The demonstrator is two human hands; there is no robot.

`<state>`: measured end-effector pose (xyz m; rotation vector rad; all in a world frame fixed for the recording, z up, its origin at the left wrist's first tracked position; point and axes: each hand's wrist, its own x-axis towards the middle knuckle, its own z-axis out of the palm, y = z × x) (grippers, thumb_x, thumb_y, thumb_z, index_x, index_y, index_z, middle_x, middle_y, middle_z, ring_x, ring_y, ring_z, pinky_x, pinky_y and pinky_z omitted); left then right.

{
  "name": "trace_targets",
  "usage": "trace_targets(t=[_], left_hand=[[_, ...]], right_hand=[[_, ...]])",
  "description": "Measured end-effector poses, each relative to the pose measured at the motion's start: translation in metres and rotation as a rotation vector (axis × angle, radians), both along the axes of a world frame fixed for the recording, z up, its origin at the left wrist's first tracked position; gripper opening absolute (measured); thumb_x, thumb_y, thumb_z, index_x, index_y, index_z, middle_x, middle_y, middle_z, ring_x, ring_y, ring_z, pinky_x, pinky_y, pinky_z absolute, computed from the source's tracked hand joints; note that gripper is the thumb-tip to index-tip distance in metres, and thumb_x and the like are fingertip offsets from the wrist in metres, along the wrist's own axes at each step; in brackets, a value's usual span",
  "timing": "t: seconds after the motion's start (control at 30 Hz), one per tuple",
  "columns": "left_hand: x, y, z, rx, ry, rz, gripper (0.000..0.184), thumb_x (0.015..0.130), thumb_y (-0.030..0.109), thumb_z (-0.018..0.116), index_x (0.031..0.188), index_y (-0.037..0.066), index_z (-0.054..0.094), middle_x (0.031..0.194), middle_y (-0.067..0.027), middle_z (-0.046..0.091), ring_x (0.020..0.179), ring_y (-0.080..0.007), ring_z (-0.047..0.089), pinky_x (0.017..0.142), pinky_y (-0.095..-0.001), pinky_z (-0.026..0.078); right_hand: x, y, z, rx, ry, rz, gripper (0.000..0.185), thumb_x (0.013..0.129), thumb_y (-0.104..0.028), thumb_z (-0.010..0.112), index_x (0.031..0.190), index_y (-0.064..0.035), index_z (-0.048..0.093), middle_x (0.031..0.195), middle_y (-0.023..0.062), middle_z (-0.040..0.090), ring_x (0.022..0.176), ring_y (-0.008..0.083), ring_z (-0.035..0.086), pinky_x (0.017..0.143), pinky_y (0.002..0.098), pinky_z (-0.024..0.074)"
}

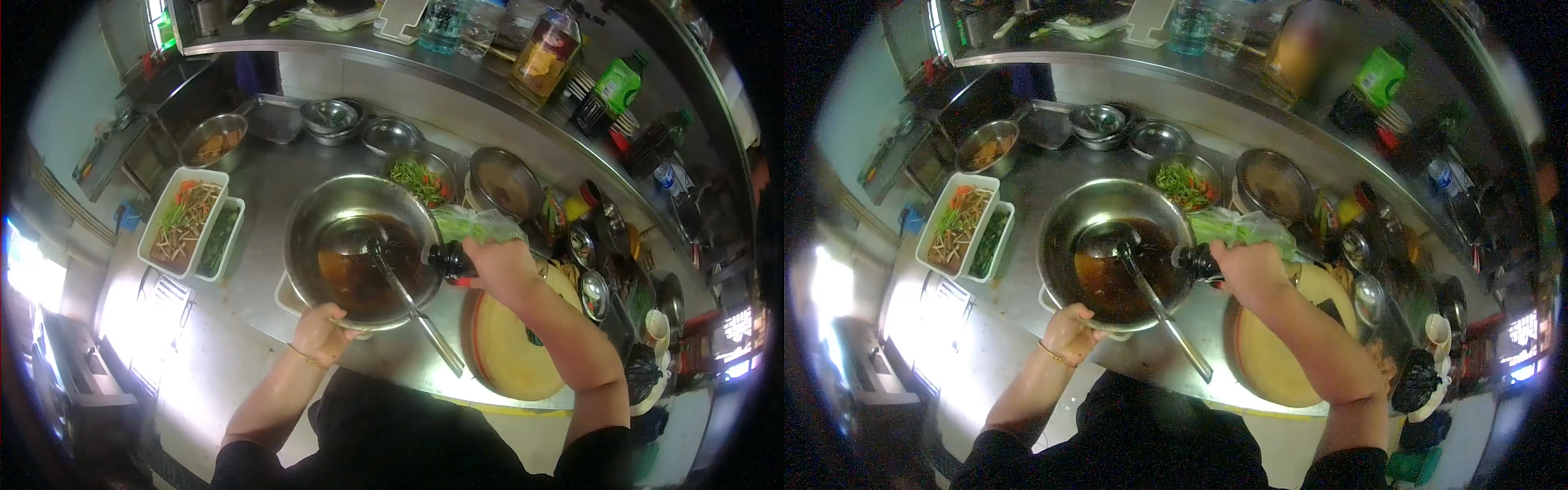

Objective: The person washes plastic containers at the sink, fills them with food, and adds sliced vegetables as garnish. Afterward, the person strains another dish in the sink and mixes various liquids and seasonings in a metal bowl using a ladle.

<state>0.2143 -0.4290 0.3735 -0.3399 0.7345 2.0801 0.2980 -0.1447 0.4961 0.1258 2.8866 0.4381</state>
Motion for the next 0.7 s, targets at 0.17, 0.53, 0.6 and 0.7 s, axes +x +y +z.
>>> trace_targets(t=[0.17, 0.53, 0.6, 0.7], left_hand=[[-0.001, -0.001, -0.005, 0.048, -0.014, -0.029, 0.048, 0.078, -0.004, 0.039, 0.125, -0.007, 0.041, 0.121, -0.0202, 0.053, 0.107, -0.0388, 0.057, 0.086, -0.0507, 0.053], [-0.014, -0.014, 0.014, 0.16, -0.052, 0.005, 0.051, 0.07, -0.001, 0.051, 0.121, -0.005, 0.049, 0.119, -0.0197, 0.058, 0.109, -0.0365, 0.057, 0.097, -0.0488, 0.049], [-0.014, -0.017, 0.022, 0.139, -0.066, 0.024, 0.051, 0.07, -0.002, 0.049, 0.121, -0.006, 0.048, 0.119, -0.02, 0.058, 0.11, -0.0368, 0.057, 0.098, -0.0495, 0.049], [-0.021, -0.019, 0.019, 0.145, -0.136, 0.038, 0.054, 0.07, -0.003, 0.048, 0.124, -0.005, 0.046, 0.121, -0.0199, 0.057, 0.11, -0.0378, 0.057, 0.097, -0.0503, 0.049]], right_hand=[[0.0, 0.004, -0.001, -0.014, -0.006, -0.009, 0.049, 0.071, -0.035, 0.077, 0.104, -0.0113, 0.05, 0.08, 0.0094, 0.066, 0.074, 0.0288, 0.067, 0.063, 0.0398, 0.0515], [-0.002, 0.019, -0.045, -1.539, 0.714, -0.213, 0.052, 0.074, -0.016, 0.074, 0.119, -0.0083, 0.049, 0.097, 0.0064, 0.061, 0.092, 0.0191, 0.06, 0.084, 0.0354, 0.0479], [-0.024, 0.012, 0.005, -1.696, 0.905, -0.289, 0.05, 0.074, -0.013, 0.074, 0.117, -0.0062, 0.05, 0.102, 0.0043, 0.059, 0.097, 0.0166, 0.056, 0.087, 0.0347, 0.046], [-0.077, 0.026, 0.095, -1.767, 1.071, -0.179, 0.037, 0.077, -0.01, 0.069, 0.111, -0.0057, 0.054, 0.106, 0.0059, 0.061, 0.096, 0.0152, 0.057, 0.084, 0.0313, 0.0471]])
